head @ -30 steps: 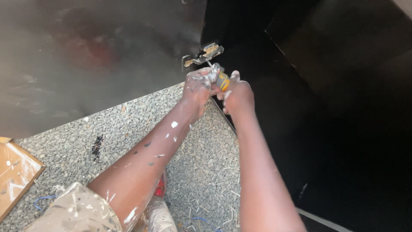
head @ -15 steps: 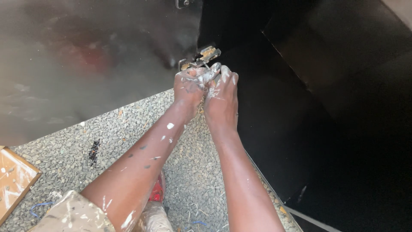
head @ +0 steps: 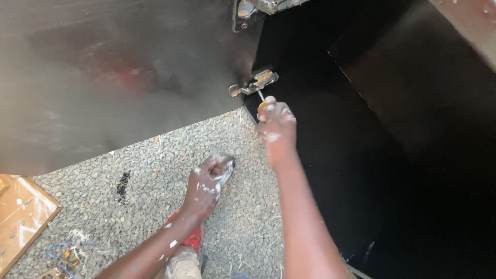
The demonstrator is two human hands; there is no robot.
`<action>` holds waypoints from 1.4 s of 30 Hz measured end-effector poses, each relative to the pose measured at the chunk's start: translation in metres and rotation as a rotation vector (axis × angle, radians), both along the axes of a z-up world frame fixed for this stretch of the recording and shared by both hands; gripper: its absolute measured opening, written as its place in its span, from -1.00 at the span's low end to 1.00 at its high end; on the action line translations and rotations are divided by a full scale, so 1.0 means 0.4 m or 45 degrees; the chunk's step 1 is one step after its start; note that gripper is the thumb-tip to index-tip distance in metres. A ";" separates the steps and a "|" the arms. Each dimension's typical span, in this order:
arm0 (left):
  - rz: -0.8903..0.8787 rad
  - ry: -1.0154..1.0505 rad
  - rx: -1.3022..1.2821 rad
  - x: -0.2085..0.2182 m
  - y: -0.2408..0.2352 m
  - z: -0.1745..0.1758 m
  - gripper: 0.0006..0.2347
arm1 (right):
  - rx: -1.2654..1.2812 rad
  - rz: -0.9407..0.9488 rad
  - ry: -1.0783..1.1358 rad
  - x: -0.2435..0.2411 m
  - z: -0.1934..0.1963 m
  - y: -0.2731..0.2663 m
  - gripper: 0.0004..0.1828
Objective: The person uses a screwdriver to tighten screws on the hinges of a black cabinet door. They hold the door open with one hand while manipulating the tool with the other to secure the hardware.
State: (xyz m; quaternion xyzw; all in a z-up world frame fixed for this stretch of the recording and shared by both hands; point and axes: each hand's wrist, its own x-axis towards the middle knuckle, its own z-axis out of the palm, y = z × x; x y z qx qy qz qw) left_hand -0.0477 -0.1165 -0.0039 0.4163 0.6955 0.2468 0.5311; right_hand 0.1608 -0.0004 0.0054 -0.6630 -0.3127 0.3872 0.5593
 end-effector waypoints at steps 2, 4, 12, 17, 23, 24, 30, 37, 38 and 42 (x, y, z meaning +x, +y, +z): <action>-0.208 -0.018 0.318 0.058 0.060 0.172 -0.78 | -0.284 0.305 1.142 0.085 0.069 0.034 -0.56; -0.114 -0.315 0.256 0.141 0.184 0.010 -0.63 | -0.345 0.329 1.202 0.100 0.090 0.042 -0.58; 0.033 -0.775 0.249 0.267 0.395 -0.117 -0.73 | -0.244 0.174 0.565 0.053 0.046 0.024 -0.46; 0.424 -0.684 0.056 0.256 0.477 -0.262 -0.80 | -0.213 0.352 -0.672 0.013 0.095 -0.054 -0.58; 0.463 -0.582 0.090 0.309 0.381 0.085 -0.70 | 0.247 0.229 -1.691 0.015 -0.078 -0.084 -0.55; 0.460 -0.583 0.095 0.309 0.379 0.116 -0.70 | 0.251 0.224 -1.692 -0.005 -0.040 -0.087 -0.55; 0.439 -0.813 0.087 0.253 0.387 -0.020 -0.75 | -0.252 0.259 -0.739 -0.043 -0.002 -0.048 -0.21; 0.124 -0.902 0.111 0.211 0.367 -0.012 -0.64 | -0.428 0.455 1.479 0.152 -0.075 0.056 -0.64; 0.107 -0.836 0.046 0.229 0.375 0.012 -0.68 | -0.465 0.488 1.525 0.172 -0.083 0.058 -0.62; 0.267 -0.750 0.017 0.264 0.435 -0.118 -0.69 | -0.465 0.325 1.106 0.088 -0.038 0.003 -0.46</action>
